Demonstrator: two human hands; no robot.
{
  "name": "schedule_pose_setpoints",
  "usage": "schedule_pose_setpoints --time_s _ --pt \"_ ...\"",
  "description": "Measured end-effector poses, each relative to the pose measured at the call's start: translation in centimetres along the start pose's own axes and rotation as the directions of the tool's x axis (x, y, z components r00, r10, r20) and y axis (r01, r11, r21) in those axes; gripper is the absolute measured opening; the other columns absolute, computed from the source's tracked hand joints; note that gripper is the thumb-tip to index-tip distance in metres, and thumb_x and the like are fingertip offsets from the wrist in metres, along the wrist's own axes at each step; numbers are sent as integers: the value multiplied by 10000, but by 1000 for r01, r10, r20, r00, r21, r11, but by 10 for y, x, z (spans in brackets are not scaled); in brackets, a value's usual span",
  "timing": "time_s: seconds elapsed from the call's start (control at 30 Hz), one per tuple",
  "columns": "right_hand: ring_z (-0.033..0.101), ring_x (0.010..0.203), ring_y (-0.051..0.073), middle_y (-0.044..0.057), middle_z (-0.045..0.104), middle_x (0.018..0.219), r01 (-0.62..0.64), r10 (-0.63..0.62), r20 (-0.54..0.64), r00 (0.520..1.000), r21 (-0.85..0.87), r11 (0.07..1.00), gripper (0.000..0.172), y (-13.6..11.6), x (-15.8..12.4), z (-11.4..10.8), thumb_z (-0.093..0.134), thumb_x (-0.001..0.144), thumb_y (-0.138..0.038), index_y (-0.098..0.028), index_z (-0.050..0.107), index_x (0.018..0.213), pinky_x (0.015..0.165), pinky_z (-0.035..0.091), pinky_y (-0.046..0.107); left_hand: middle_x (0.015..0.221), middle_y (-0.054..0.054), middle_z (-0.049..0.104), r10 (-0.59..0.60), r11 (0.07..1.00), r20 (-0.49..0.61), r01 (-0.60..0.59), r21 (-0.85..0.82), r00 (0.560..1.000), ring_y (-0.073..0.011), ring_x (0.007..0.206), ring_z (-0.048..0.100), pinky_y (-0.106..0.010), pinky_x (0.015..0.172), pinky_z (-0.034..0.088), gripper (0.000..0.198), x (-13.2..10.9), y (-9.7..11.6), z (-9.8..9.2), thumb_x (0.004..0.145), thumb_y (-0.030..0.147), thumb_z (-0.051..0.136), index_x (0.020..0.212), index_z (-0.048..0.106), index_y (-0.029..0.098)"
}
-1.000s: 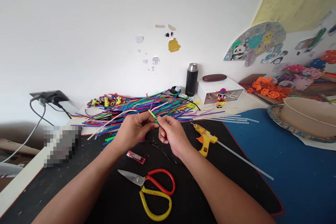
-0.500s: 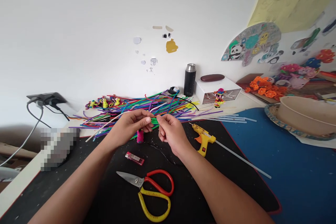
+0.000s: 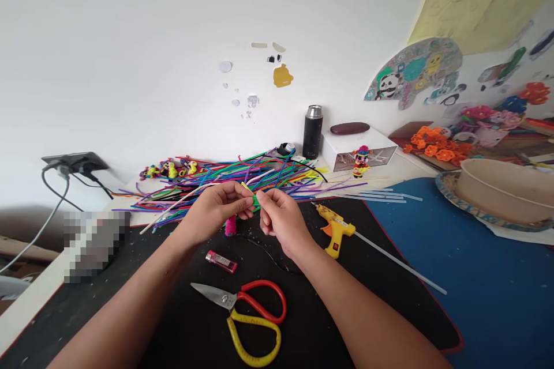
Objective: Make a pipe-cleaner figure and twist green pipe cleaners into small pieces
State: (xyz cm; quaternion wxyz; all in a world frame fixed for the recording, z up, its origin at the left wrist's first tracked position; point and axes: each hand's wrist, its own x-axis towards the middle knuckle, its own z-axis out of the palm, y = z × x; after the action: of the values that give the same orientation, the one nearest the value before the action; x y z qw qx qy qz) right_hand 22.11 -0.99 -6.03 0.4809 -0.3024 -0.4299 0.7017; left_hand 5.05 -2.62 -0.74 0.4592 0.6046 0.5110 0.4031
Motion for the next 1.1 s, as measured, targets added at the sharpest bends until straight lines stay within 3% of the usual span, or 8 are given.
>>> schedule_pose_setpoints --time_s 0.23,0.63,0.9,1.1 --pt "435 361 81 -91 523 492 -7 9 60 998 -18 1000 484 -2 -1 1 758 826 -668 -217 585 850 374 250 202 715 -15 738 29 1000 -69 -29 2 997 -178 647 706 -285 613 582 386 -2 4 1 768 502 894 816 679 185" --pt "417 351 92 -108 474 439 124 -120 30 992 -226 966 318 -1 0 -2 659 927 -512 -223 559 839 394 262 229 834 -58 786 -43 996 29 45 -82 999 -211 736 743 -338 708 619 481 0 3 -3 767 535 900 1038 751 165" --pt "400 335 84 -109 490 480 142 -132 57 990 -221 965 314 6 1 -1 653 905 -512 -229 536 839 366 231 226 732 -35 741 -35 999 21 36 -36 999 -179 647 696 -284 598 570 450 1 -2 0 794 587 860 887 740 164" --pt "401 338 86 -114 482 480 150 -141 53 989 -230 962 317 4 1 -1 654 906 -520 -232 534 850 373 234 226 754 -35 750 -31 999 5 31 -38 1000 -172 687 714 -275 665 588 435 0 -3 1 817 586 853 892 762 168"
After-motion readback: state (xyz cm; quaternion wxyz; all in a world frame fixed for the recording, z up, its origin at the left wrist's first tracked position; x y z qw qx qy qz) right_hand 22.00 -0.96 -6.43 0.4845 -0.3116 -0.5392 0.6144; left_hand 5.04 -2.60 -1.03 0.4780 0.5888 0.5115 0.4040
